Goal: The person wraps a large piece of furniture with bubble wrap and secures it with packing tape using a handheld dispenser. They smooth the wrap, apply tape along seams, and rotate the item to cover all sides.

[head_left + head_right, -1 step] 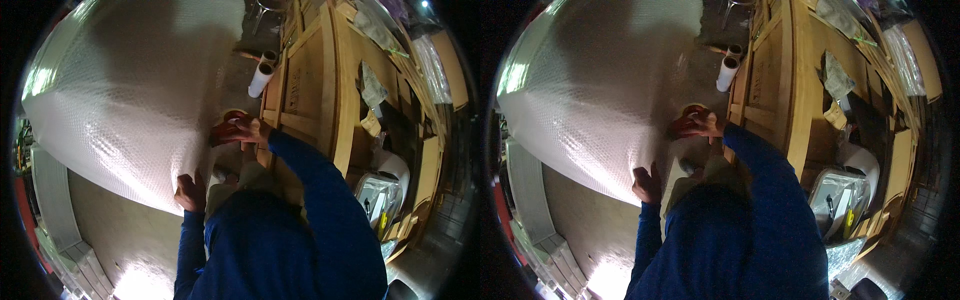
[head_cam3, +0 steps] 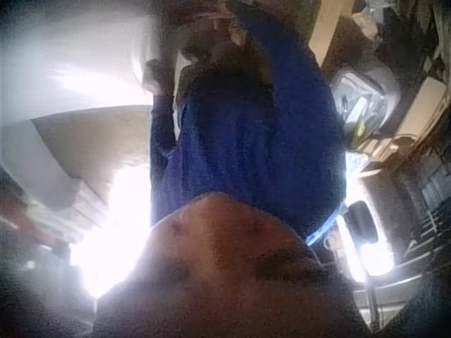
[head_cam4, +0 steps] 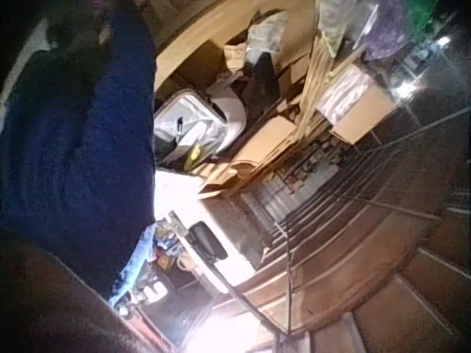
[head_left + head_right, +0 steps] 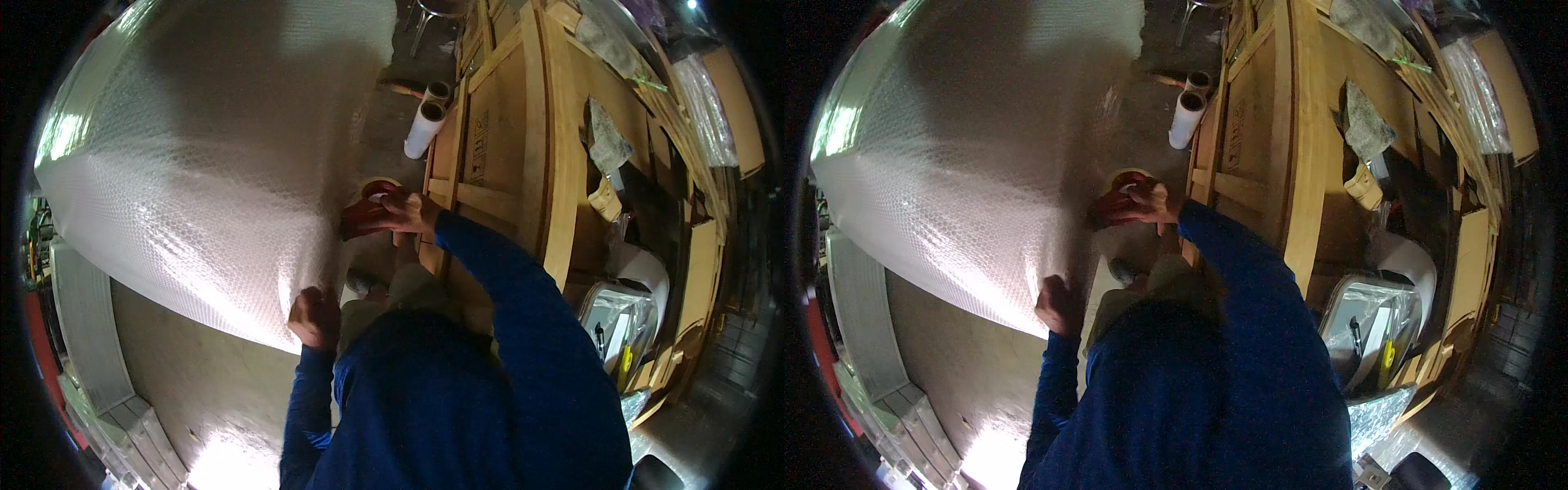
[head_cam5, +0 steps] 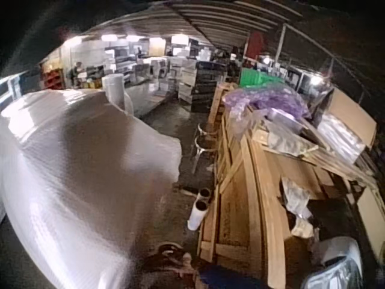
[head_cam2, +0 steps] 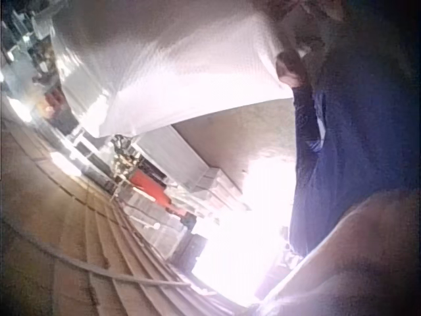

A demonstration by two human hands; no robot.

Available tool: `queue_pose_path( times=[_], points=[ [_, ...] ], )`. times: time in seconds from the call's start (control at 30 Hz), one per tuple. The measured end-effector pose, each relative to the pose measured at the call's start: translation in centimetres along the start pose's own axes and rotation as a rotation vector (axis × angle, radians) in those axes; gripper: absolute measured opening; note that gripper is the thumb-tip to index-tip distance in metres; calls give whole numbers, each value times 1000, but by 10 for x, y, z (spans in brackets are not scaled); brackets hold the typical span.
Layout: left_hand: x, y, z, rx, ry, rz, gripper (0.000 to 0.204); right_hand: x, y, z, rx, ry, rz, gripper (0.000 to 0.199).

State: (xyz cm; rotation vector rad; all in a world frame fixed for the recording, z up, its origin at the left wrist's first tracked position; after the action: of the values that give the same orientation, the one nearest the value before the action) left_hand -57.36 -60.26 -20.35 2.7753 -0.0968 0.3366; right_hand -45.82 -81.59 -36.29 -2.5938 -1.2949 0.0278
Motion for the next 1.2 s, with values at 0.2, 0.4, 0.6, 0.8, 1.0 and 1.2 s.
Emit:
queue_pose_path(
  times=[0.2,0.4,0.6,0.8,1.0,1.2],
  points=[
    [15,60,79,-122,-373,615,46,2,43,31,705,-248,597,65],
    [27,-26,195,-464,-469,97,54,-4,62,20,528,-108,715,56],
    [27,-22,222,-261,-716,263,69,1,40,19,32,48,439,50],
    [32,-30,253,614,-1210,919,100,7,49,28,201,107,589,42],
    [39,-42,287,924,-948,1002,100,5,66,71,670,-48,978,54],
    [46,-31,306,1070,-914,934,90,34,33,85,802,520,1203,40]
  ],
)
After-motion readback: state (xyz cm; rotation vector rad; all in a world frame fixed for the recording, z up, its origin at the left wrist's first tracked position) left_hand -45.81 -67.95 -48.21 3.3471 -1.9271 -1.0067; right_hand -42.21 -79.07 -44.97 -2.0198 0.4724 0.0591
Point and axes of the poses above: each hand's wrist, its own x-axis towards the middle knuckle, its own z-axis out of the palm, y = z × x, the point moved 9 cm from there along x, towards the middle knuckle, and after that the axes turned 10 degrees about z, right-handed, at the moved point
